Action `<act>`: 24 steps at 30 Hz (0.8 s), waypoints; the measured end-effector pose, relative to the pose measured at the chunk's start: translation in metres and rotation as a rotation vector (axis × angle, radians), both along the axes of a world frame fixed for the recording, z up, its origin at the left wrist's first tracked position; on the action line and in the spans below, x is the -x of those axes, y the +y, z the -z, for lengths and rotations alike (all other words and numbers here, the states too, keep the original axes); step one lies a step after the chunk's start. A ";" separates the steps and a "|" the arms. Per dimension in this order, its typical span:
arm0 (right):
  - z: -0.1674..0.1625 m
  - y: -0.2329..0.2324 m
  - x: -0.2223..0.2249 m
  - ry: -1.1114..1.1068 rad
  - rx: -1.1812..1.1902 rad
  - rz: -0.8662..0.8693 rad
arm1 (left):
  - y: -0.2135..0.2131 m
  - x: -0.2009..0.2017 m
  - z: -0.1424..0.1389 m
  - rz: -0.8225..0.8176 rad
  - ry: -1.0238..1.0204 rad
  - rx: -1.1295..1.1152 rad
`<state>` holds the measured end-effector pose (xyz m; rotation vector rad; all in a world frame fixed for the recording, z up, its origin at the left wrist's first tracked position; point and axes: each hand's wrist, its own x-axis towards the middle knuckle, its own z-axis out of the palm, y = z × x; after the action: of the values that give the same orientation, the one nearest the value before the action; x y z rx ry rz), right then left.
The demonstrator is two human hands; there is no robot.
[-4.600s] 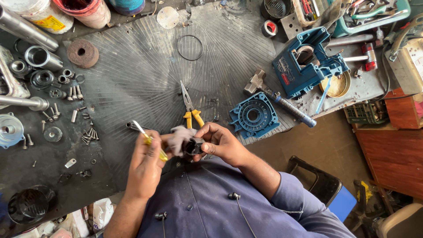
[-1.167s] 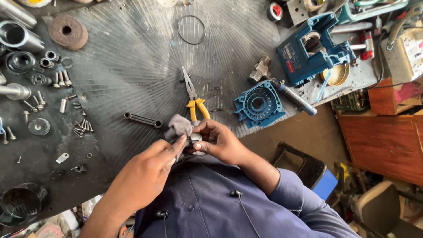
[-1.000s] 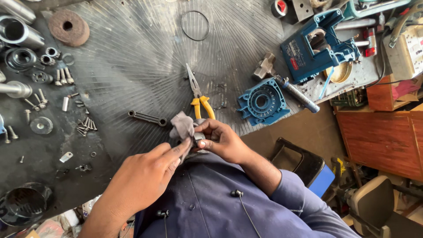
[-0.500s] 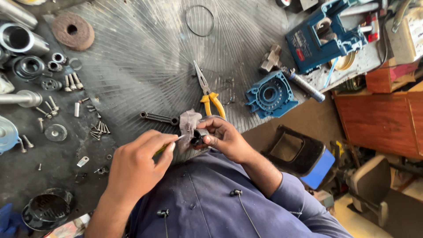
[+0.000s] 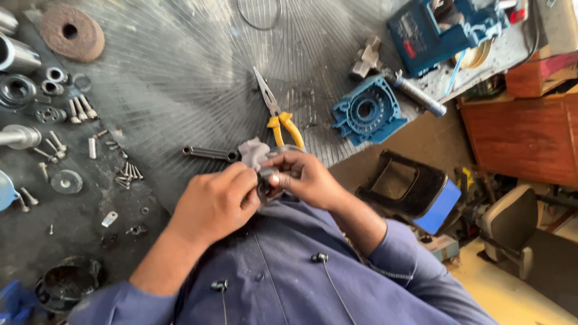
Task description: The person wipes small metal parts with a cloth, then uses a screwdriver to work on a blue power tool, removing and refitting its internal rotor and housing components and handling screws on the workbench.
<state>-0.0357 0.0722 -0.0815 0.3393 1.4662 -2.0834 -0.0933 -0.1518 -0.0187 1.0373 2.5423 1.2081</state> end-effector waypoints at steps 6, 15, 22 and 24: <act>-0.011 0.016 0.010 0.043 -0.012 -0.275 | -0.001 0.018 -0.002 0.260 -0.097 0.060; -0.007 0.035 0.008 0.018 0.174 -0.009 | 0.008 0.001 0.014 -0.113 -0.442 -0.477; 0.003 0.060 0.002 -0.013 0.269 -0.016 | 0.016 -0.029 0.031 -0.335 -0.528 -0.464; 0.005 0.062 0.003 -0.004 0.317 -0.023 | 0.030 -0.038 0.033 -0.303 -0.367 -0.331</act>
<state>-0.0391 0.1339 -0.0861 0.2007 1.1067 -2.2497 -0.0557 -0.1222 -0.0516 0.4228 2.3093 1.7565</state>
